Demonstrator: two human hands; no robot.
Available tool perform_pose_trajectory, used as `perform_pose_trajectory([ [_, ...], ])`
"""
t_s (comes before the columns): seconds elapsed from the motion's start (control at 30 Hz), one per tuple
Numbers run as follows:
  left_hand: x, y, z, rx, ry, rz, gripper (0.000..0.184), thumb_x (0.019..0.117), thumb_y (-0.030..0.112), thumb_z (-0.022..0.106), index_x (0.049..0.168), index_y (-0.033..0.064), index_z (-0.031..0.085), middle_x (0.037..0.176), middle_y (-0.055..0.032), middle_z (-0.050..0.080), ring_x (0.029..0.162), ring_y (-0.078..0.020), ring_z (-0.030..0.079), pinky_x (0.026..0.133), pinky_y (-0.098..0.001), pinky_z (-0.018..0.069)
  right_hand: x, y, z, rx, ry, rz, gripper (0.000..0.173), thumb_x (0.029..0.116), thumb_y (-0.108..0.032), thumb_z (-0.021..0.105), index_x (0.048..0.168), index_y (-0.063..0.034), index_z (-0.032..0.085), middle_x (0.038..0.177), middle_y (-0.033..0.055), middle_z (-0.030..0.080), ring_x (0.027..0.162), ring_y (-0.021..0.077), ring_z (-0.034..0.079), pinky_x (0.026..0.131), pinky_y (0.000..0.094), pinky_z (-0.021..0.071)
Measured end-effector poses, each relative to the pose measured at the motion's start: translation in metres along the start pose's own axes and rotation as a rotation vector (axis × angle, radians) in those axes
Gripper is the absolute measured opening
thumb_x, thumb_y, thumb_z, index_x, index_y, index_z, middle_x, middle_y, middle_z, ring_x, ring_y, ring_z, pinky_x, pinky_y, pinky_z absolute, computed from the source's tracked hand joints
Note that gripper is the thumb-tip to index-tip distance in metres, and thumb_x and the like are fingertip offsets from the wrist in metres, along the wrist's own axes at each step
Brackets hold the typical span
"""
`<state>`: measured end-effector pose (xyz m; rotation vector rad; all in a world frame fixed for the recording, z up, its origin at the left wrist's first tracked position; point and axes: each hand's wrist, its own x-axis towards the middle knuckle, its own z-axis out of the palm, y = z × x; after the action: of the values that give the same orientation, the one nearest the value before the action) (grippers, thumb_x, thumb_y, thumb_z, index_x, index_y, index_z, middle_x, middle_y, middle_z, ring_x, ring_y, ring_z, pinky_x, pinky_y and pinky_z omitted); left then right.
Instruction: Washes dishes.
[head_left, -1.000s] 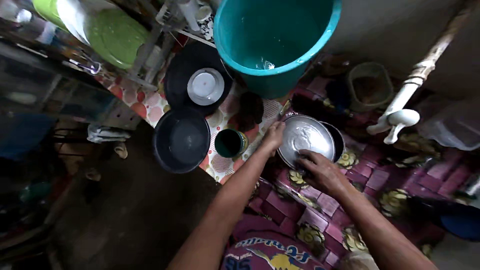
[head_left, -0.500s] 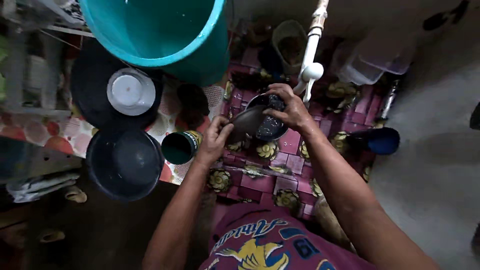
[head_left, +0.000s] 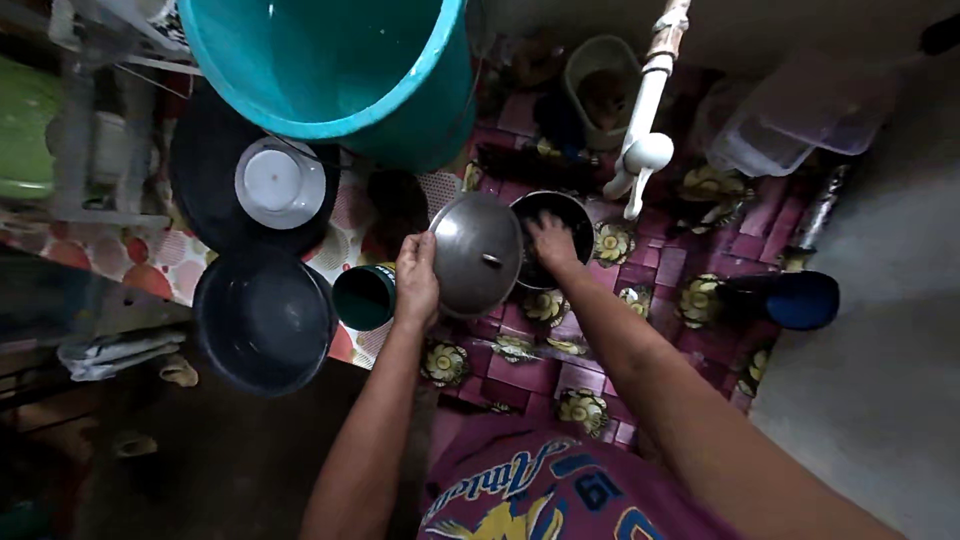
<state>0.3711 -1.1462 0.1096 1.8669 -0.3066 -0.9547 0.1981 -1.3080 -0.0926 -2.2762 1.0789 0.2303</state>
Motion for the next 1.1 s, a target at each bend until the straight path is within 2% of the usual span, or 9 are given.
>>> perform_pose_trajectory([
  [0.1,0.007,-0.002,0.010,-0.123,0.010,-0.038,0.043,0.1067,0.051,0.047,0.128,0.0157,0.061,0.110,-0.0069,0.069,0.096,-0.0184,0.069,0.083,-0.0426,0.0603,-0.009,-0.021,-0.005,0.044,-0.042,0.176,0.060,0.0939,-0.014,0.069,0.152,-0.0167,0.051,0.158,0.0293,0.036,0.137,0.0587,0.041,0.096,0.0751,0.0464],
  [0.17,0.008,-0.003,0.013,-0.169,0.024,-0.094,0.052,0.1052,0.055,0.047,0.136,0.0153,0.061,0.120,-0.0091,0.069,0.105,-0.0213,0.069,0.090,-0.0468,0.0592,-0.022,-0.023,-0.013,0.162,-0.140,0.208,0.058,0.0949,-0.020,0.070,0.149,-0.0110,0.052,0.149,0.0234,0.051,0.128,0.0504,0.054,0.094,0.0696,0.0511],
  [0.3,0.010,-0.003,0.016,-0.053,0.059,-0.091,0.063,0.1014,0.067,0.042,0.136,0.0186,0.062,0.120,-0.0102,0.069,0.104,-0.0231,0.069,0.089,-0.0492,0.0583,-0.049,-0.017,-0.071,0.636,0.319,0.445,0.059,0.0903,-0.035,0.074,0.138,-0.0053,0.055,0.110,0.0254,0.069,0.099,0.0426,0.069,0.085,0.0651,0.0544],
  [0.37,0.012,-0.003,0.025,0.081,0.050,-0.032,0.064,0.1029,0.068,0.036,0.133,0.0176,0.062,0.115,-0.0120,0.069,0.100,-0.0242,0.068,0.085,-0.0501,0.0572,-0.073,-0.053,-0.098,0.679,0.533,0.243,0.055,0.0935,-0.041,0.073,0.136,-0.0080,0.061,0.120,0.0171,0.070,0.110,0.0312,0.068,0.095,0.0543,0.0553],
  [0.5,0.004,0.003,0.051,0.284,-0.059,0.330,0.040,0.1118,0.029,0.037,0.130,0.0043,0.063,0.111,-0.0153,0.070,0.099,-0.0229,0.069,0.090,-0.0474,0.0572,-0.059,-0.120,-0.098,0.470,0.631,-0.400,0.043,0.1041,-0.039,0.051,0.135,-0.0142,0.069,0.144,0.0134,0.061,0.136,0.0339,0.054,0.112,0.0577,0.0416],
  [0.67,-0.003,0.018,0.036,0.311,0.024,0.370,0.046,0.1102,0.047,0.039,0.109,0.0095,0.066,0.076,-0.0086,0.062,0.061,-0.0181,0.059,0.057,-0.0403,0.0539,-0.025,-0.110,-0.120,0.563,0.491,-0.109,0.041,0.1076,-0.034,0.044,0.136,-0.0149,0.067,0.138,0.0082,0.065,0.130,0.0247,0.059,0.110,0.0489,0.0478],
  [0.77,0.011,0.025,0.027,0.316,-0.036,0.418,0.034,0.1099,0.023,0.043,0.119,0.0001,0.066,0.094,-0.0127,0.071,0.084,-0.0175,0.069,0.081,-0.0412,0.0589,-0.056,-0.155,-0.113,0.453,0.607,-0.457,0.042,0.1052,-0.023,0.042,0.136,-0.0067,0.066,0.143,0.0136,0.061,0.138,0.0319,0.053,0.116,0.0503,0.0417],
  [0.93,-0.004,0.021,0.020,0.423,-0.114,0.396,0.046,0.1104,0.046,0.039,0.110,0.0096,0.067,0.078,-0.0093,0.064,0.062,-0.0195,0.061,0.057,-0.0417,0.0547,-0.018,-0.127,-0.129,0.677,0.566,-0.075,0.041,0.1022,-0.028,0.055,0.138,-0.0082,0.060,0.133,0.0119,0.066,0.124,0.0256,0.063,0.105,0.0492,0.0523],
  [1.1,-0.002,0.026,0.015,0.341,-0.135,0.433,0.035,0.1121,0.023,0.040,0.116,0.0019,0.067,0.092,-0.0085,0.070,0.081,-0.0113,0.068,0.078,-0.0341,0.0587,-0.035,-0.145,-0.118,0.487,0.722,-0.509,0.028,0.0981,-0.026,0.061,0.112,-0.0079,0.078,0.130,0.0109,0.071,0.123,0.0266,0.065,0.104,0.0435,0.0537],
])
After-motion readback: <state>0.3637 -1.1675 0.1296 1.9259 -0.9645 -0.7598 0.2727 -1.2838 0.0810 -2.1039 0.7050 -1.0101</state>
